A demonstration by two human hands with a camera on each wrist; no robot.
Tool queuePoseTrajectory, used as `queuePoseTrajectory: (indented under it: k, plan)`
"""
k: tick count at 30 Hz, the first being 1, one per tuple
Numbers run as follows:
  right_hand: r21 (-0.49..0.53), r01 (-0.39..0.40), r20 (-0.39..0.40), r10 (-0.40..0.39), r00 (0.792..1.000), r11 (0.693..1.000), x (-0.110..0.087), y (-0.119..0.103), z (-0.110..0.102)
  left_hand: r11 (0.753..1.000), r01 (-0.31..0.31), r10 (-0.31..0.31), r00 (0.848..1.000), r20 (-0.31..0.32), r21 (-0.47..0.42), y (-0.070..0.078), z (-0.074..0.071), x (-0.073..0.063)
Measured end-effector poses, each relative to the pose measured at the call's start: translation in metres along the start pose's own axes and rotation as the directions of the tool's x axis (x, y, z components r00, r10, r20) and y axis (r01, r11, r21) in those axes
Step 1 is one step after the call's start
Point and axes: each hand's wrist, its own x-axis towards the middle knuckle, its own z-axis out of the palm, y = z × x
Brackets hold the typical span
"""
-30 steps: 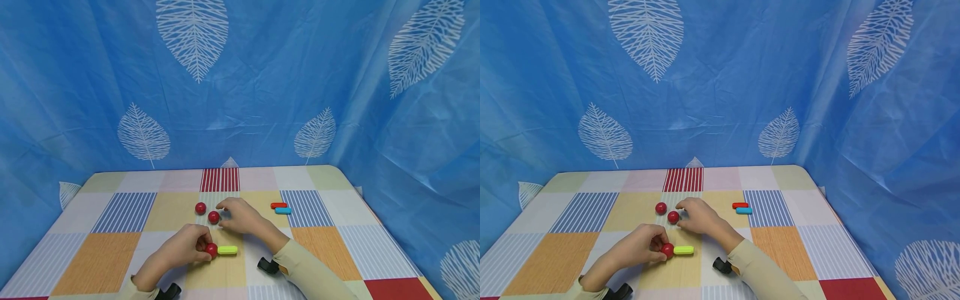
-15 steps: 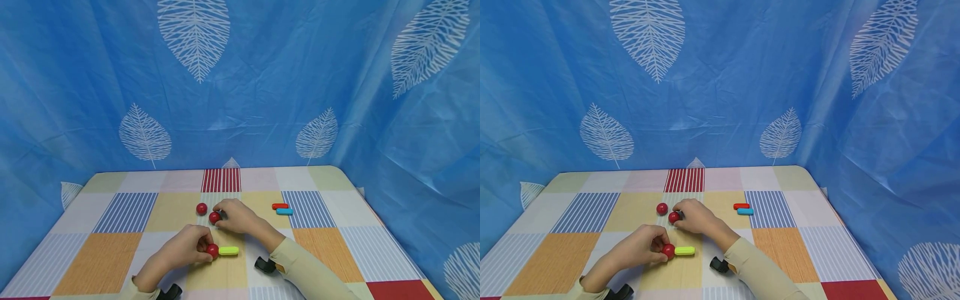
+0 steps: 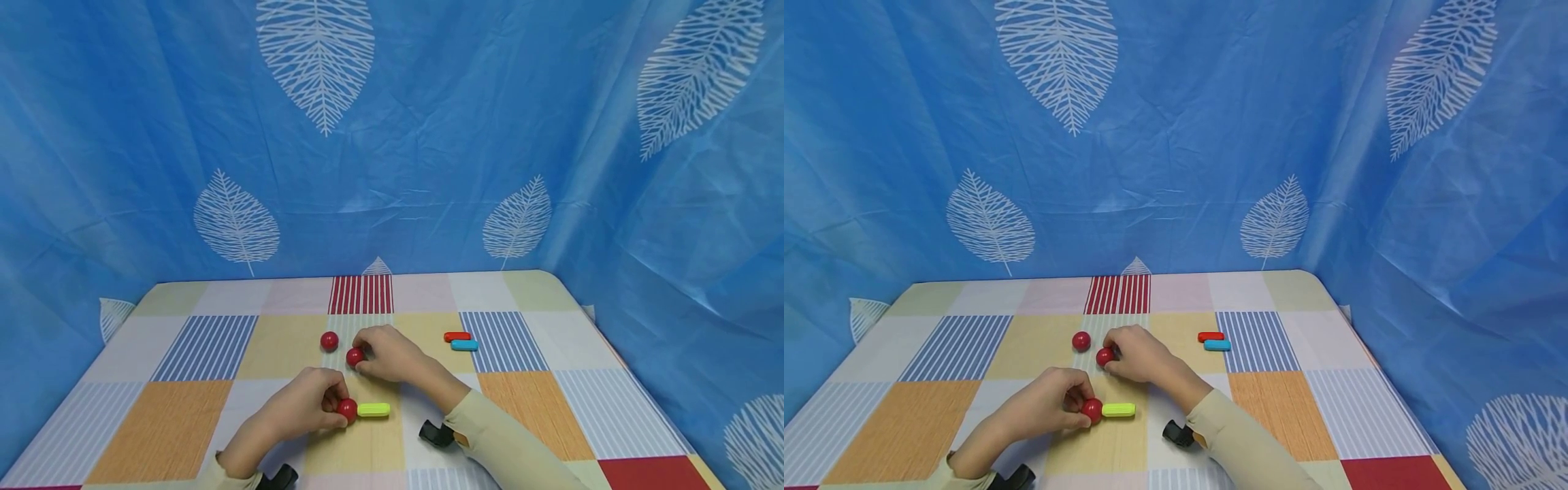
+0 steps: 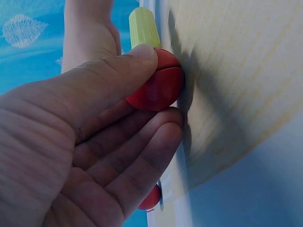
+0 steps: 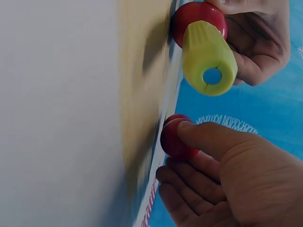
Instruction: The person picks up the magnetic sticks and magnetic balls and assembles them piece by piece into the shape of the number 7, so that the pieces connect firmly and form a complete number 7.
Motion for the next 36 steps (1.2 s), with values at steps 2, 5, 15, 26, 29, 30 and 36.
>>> queuePoseTrajectory:
  k: [2,5,15,26,29,30,36]
  plan:
    - [-0.004,-0.003,-0.001,0.003,1.0,1.0,-0.003,0.0,-0.002,1.0,-0.001,0.001,1.0,0.0,0.002,0.0,0.0,0.0]
    - [-0.002,-0.004,-0.005,0.004,1.0,1.0,-0.009,0.001,-0.005,1.0,-0.007,0.007,1.0,-0.001,0.005,0.0,0.0,-0.001]
    - [0.018,0.014,-0.037,-0.013,0.999,1.0,-0.029,0.001,-0.017,0.999,-0.019,0.02,1.0,-0.014,0.031,0.002,-0.001,0.0]
    - [0.039,-0.004,-0.035,0.006,0.999,0.999,-0.054,0.002,-0.024,1.0,-0.002,0.002,1.0,-0.006,0.028,0.003,0.001,-0.001]
    - [0.039,0.004,-0.041,-0.002,0.999,0.999,-0.06,0.001,-0.026,1.0,-0.002,0.003,1.0,-0.005,0.031,0.002,0.001,0.0]
    - [0.036,0.007,-0.041,-0.005,0.999,0.999,-0.062,0.001,-0.027,1.0,-0.002,0.002,1.0,-0.004,0.03,0.002,0.001,0.0]
    - [0.018,0.004,-0.033,-0.004,0.999,1.0,-0.072,0.001,-0.027,0.999,0.004,-0.004,1.0,-0.005,0.033,0.002,0.001,0.0]
